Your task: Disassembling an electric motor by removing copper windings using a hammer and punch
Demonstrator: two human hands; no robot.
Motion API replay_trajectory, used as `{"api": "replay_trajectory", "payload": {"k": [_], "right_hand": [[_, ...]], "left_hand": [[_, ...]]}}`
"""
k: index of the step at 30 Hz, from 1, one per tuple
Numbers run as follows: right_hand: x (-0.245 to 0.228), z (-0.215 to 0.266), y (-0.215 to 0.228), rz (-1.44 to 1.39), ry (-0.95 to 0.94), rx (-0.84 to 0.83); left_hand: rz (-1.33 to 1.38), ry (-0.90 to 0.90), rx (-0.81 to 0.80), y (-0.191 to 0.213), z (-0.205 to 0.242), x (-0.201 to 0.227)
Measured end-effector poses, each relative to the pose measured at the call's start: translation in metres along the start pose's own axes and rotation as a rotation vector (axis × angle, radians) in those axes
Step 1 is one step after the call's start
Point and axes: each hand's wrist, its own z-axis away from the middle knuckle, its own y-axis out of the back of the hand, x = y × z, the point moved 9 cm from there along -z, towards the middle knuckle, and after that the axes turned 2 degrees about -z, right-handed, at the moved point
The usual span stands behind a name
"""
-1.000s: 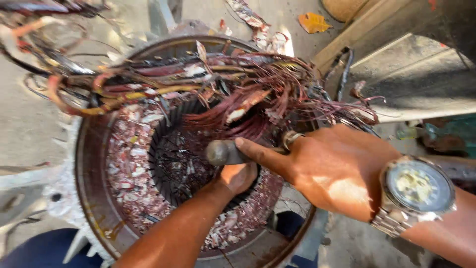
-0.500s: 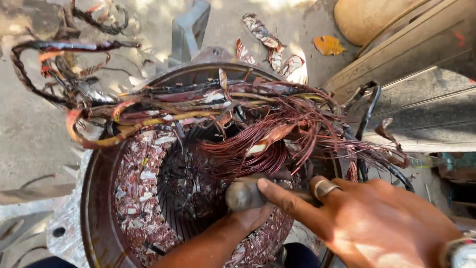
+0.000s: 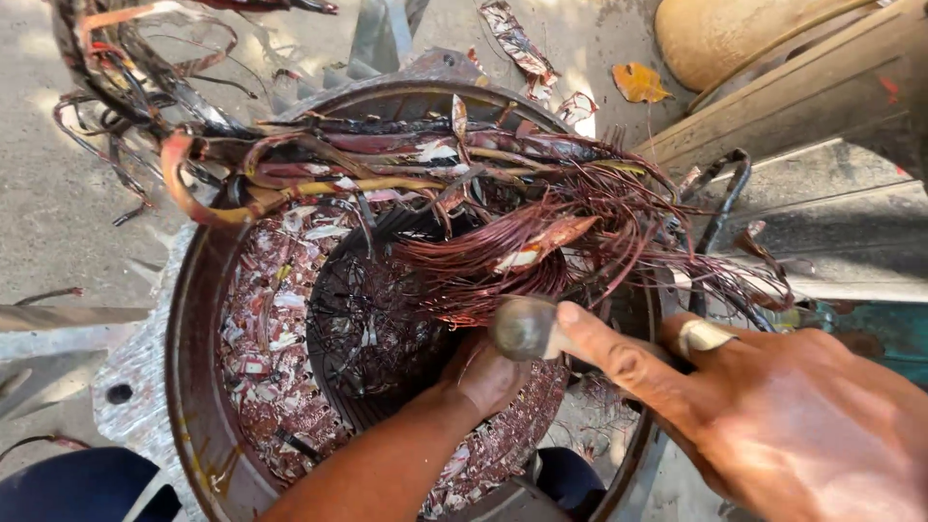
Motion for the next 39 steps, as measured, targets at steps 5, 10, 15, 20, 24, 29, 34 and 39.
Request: {"api": "replay_trajectory", "payload": {"k": [5,10,15,20,24,29,34,39], "right_hand": [[-0.022,0.003,0.004,-0.005,0.259,0.062],[-0.028,0.007,0.009,0.077,0.261,-0.042],[-0.036,0.012,0.021,0.022,0.325,0.121],[-0.039,0.013,0.026,0.041,0.329,0.076],[-0.038,0.034,0.049,0.023,0.409,0.409],[-0.041,0.026,0.037,-0.096,0.423,0.307],[-0.041,0.032,0.050,-0.063,0.409,0.410],[-0.038,0.050,0.056,-0.103,0.460,0.626]], "left_hand": [[-0.255,-0.076,0.009,0.008,0.004,0.007],[-0.507,-0.159,0.009,0.013,0.007,0.011],[-0.749,-0.263,0.006,0.005,0.007,0.014],[-1.010,-0.365,0.010,0.003,0.021,-0.015],[-1.205,-0.454,0.014,-0.033,0.042,-0.056],[-1.451,-0.576,0.020,-0.049,0.038,-0.033],[-1.705,-0.698,0.060,-0.037,0.004,0.022],[-1.947,-0.803,0.092,-0.047,0.004,0.016]]}}
